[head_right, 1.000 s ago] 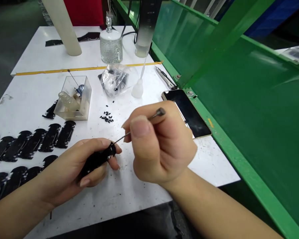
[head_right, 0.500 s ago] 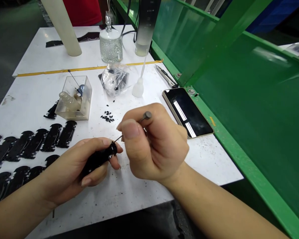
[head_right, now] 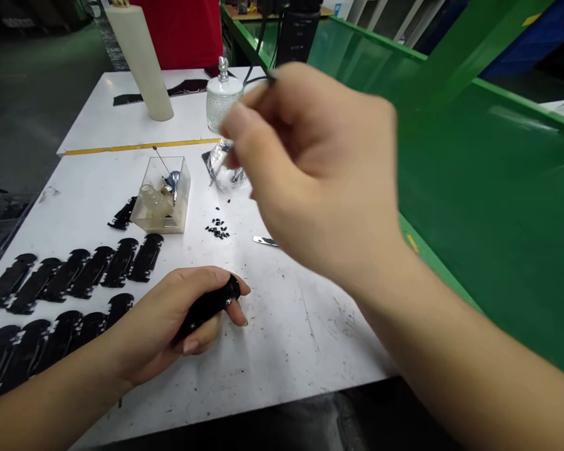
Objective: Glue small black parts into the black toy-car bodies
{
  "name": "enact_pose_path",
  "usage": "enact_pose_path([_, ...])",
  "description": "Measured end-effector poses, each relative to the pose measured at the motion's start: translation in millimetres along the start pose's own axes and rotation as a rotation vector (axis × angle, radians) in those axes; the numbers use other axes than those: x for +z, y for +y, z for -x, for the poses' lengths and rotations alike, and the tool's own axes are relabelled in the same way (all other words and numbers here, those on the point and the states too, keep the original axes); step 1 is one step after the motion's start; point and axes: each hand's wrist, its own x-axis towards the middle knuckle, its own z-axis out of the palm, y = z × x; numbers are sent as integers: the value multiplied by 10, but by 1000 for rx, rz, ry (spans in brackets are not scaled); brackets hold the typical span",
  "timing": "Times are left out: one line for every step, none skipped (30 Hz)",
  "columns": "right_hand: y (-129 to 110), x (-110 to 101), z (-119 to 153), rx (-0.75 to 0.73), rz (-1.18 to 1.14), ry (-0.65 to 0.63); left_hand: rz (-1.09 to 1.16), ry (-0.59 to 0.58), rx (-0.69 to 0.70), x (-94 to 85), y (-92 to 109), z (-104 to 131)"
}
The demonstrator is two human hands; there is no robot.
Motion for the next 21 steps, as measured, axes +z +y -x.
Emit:
enact_pose_path([-17,86,-127,-19,-10,-46,1,5,6,5,-5,2])
enact_pose_path([-31,179,-244,-13,-26,-103,2,12,11,9,-11,5])
enact_pose_path([-40,275,-347,7,-48,-152,2,16,16,13,-15,8])
enact_pose_path([-43,374,-432,34,-74,-197,2,19,21,16,-18,10])
enact_pose_path([-40,475,-497,60,-85,-246,3,22,24,19,-20,10])
enact_pose_path([-29,576,-543,65,-81,-282,3,25,26,20,-21,8])
enact_pose_path([-11,677,-569,54,-62,-313,3,29,28,21,-23,3])
enact_pose_path([11,776,-579,36,-30,-343,1,32,30,21,-26,-5])
enact_pose_path([36,871,-575,20,10,-374,1,34,32,20,-30,-15])
enact_pose_path([61,957,-563,-1,59,-406,3,37,39,18,-35,-26])
enact_pose_path([82,1029,-546,-27,109,-442,5,40,48,17,-41,-37])
enact_pose_path([97,1078,-528,-45,161,-492,12,44,56,16,-47,-48])
enact_pose_path([105,1098,-509,-49,213,-541,25,49,63,16,-52,-58])
enact_pose_path([104,1081,-488,-42,260,-571,44,56,67,18,-56,-65])
enact_pose_path([95,1022,-460,-23,294,-576,70,67,68,24,-58,-69])
enact_pose_path([79,920,-420,8,312,-553,102,85,61,34,-59,-71])
enact_pose_path([59,780,-359,46,318,-511,138,104,52,46,-59,-70])
enact_pose_path([35,611,-270,79,318,-452,177,122,50,62,-58,-66])
enact_pose_path([10,429,-149,96,317,-404,214,137,54,78,-57,-60])
enact_pose_path([-16,249,1,120,330,-373,245,147,65,94,-58,-51])
enact_pose_path([-42,90,175,150,368,-356,273,155,79,108,-60,-40])
